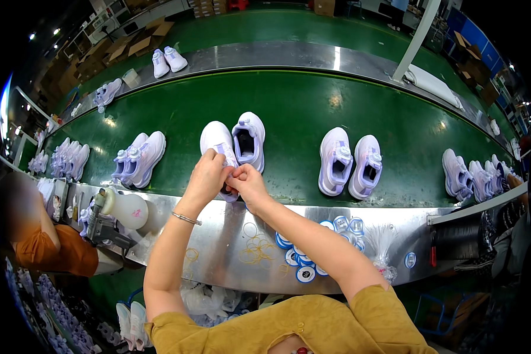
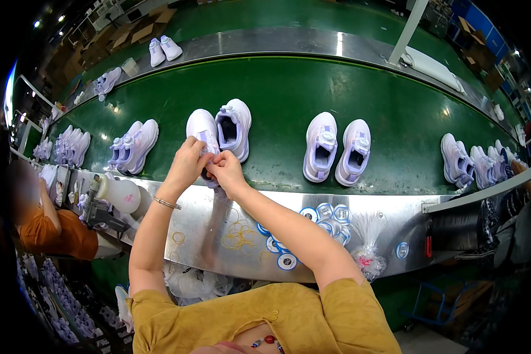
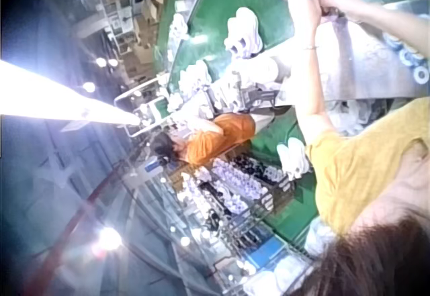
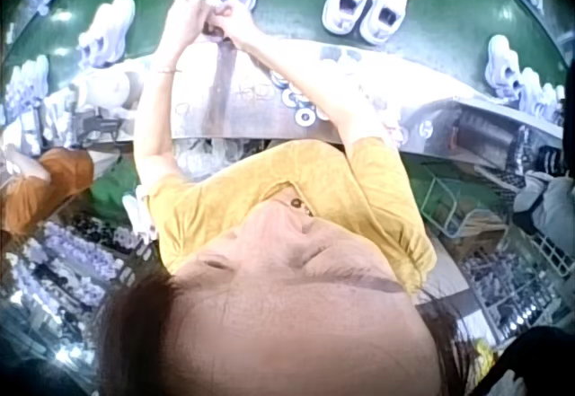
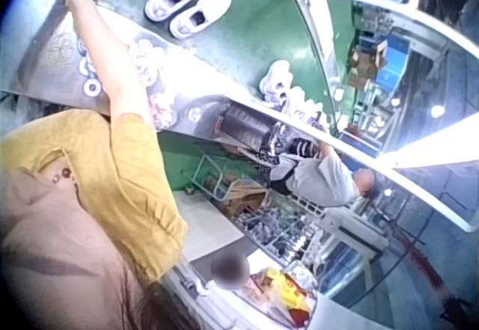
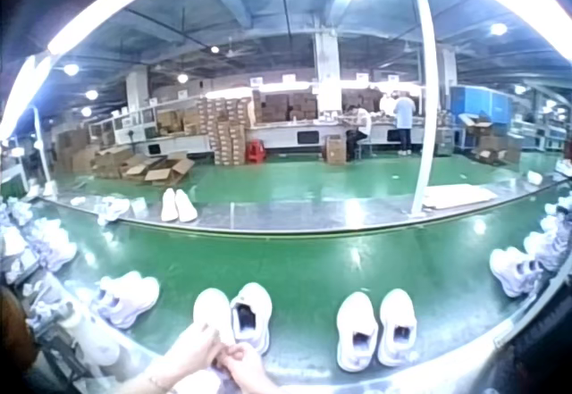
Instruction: The person attaches circular tags to pairs of white sneakers on a moving conveyor belt. They pick up a tag, place it on the shoe tongue, and secure it with a rubber band. The process repeats for multiple pairs as they move along the line.
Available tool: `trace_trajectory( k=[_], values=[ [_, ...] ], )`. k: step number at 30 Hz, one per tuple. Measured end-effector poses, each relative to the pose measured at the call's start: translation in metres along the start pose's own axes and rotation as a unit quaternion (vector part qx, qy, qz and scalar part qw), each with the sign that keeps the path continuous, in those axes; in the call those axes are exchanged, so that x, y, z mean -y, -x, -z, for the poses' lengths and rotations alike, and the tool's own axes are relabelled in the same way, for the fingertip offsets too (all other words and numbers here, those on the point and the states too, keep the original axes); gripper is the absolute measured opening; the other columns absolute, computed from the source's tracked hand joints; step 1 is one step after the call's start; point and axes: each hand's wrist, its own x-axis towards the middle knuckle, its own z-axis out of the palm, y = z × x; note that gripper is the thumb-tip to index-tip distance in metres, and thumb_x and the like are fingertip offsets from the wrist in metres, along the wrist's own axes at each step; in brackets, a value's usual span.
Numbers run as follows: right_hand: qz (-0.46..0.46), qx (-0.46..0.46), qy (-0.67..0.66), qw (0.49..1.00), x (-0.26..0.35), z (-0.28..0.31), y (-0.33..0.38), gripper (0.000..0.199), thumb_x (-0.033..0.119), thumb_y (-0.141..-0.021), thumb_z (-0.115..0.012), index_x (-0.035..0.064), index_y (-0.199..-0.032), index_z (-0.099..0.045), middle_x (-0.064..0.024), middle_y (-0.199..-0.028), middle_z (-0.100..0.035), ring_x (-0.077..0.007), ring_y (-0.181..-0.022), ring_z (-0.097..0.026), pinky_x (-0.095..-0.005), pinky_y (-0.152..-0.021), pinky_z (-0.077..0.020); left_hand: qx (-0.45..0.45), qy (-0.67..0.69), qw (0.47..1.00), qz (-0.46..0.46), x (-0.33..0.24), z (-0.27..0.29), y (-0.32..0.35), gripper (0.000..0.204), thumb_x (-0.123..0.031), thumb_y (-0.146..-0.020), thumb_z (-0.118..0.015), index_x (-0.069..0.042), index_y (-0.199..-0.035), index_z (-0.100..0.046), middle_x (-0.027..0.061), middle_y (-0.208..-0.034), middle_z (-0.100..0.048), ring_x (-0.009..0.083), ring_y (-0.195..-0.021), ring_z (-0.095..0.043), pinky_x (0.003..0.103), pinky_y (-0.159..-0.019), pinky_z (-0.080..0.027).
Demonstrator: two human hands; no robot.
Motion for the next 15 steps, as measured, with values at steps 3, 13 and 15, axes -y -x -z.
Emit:
trace_trajectory(
  k=[3,13,15],
  values=[
    [0.002,-0.022,0.028,0.999,0.003,-0.003,-0.001,0.020,-0.002,-0.082,-0.063,0.0033,-0.088,-0.045,-0.0068,-0.073,-0.059,-0.0122,-0.060,-0.056,-0.0249,-0.054,-0.0442,0.019,-0.030,0.998,0.051,-0.007,0.006,-0.003,0.023,-0.010,-0.075,-0.070,0.004,-0.092,-0.060,0.0207,-0.092,-0.057,0.0378,-0.079,-0.060,0.042,-0.068,-0.050],
    [-0.042,-0.016,0.025,0.999,0.006,-0.005,0.004,0.022,-0.003,-0.077,-0.066,0.0033,-0.085,-0.046,-0.0064,-0.070,-0.056,-0.0137,-0.058,-0.056,-0.0266,-0.050,-0.0438,0.083,0.009,0.996,0.043,0.002,0.014,-0.009,0.026,-0.015,-0.069,-0.070,0.005,-0.082,-0.062,0.0214,-0.080,-0.061,0.0349,-0.070,-0.062,0.040,-0.063,-0.050],
    [-0.056,-0.016,0.022,0.998,0.010,-0.005,0.003,0.022,-0.004,-0.076,-0.066,0.0033,-0.084,-0.046,-0.0062,-0.069,-0.056,-0.0141,-0.058,-0.056,-0.0266,-0.050,-0.0437,0.077,0.015,0.996,0.037,0.004,0.012,-0.011,0.026,-0.016,-0.068,-0.070,0.005,-0.082,-0.062,0.0215,-0.080,-0.062,0.0337,-0.068,-0.062,0.040,-0.063,-0.050]
  ],
)
